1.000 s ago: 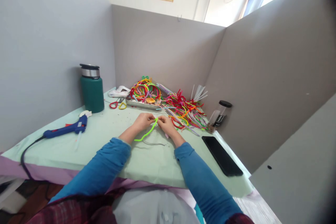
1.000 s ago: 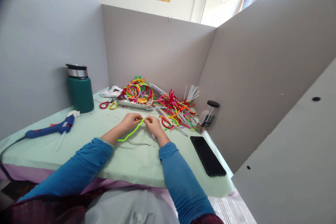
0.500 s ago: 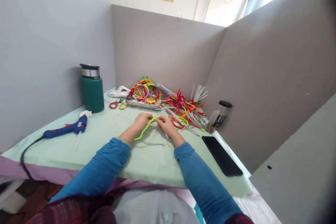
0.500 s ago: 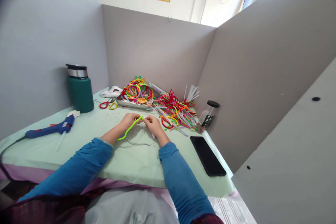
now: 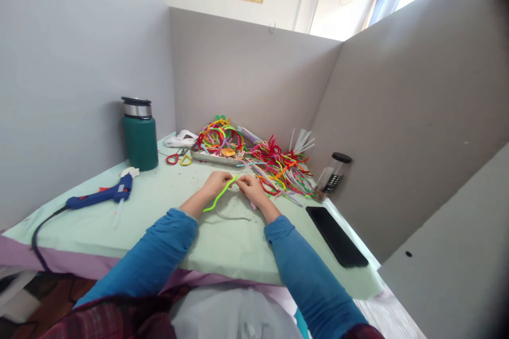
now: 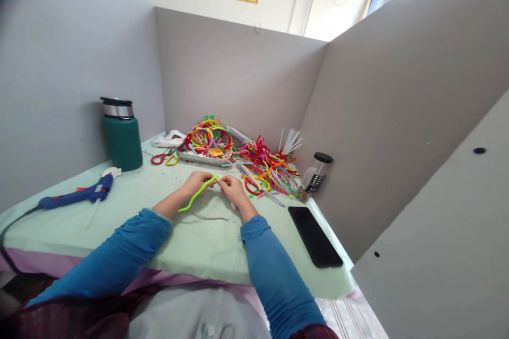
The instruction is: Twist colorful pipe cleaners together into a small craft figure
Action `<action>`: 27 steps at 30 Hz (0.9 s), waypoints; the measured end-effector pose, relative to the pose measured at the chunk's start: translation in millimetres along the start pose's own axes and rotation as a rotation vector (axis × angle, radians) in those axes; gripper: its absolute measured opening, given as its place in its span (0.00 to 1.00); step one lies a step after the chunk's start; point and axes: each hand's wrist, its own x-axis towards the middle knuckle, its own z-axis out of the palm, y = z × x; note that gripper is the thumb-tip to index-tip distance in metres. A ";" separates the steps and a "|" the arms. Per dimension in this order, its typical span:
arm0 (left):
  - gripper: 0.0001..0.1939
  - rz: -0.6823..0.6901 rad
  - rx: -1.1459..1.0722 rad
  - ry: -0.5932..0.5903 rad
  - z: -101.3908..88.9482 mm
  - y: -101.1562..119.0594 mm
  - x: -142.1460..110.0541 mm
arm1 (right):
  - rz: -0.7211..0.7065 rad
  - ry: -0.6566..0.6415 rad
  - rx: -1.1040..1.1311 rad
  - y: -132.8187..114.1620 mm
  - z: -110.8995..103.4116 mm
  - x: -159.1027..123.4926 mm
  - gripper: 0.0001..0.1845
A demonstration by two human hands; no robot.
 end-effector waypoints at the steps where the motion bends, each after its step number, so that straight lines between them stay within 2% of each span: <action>1: 0.15 -0.005 0.011 -0.001 0.3 0.0 0.1 | 0.000 -0.004 0.005 0.0 0.1 -0.2 0.11; 11: 0.13 0.033 0.163 -0.020 2.3 2.7 0.8 | 0.016 -0.029 0.002 -4.4 0.0 -1.3 0.07; 21: 0.16 -0.048 0.124 -0.035 0.9 4.1 1.2 | 0.012 -0.026 -0.004 0.5 1.3 0.4 0.08; 27: 0.15 -0.116 0.062 -0.050 1.1 3.0 2.3 | 0.003 -0.029 -0.005 1.3 2.1 0.2 0.08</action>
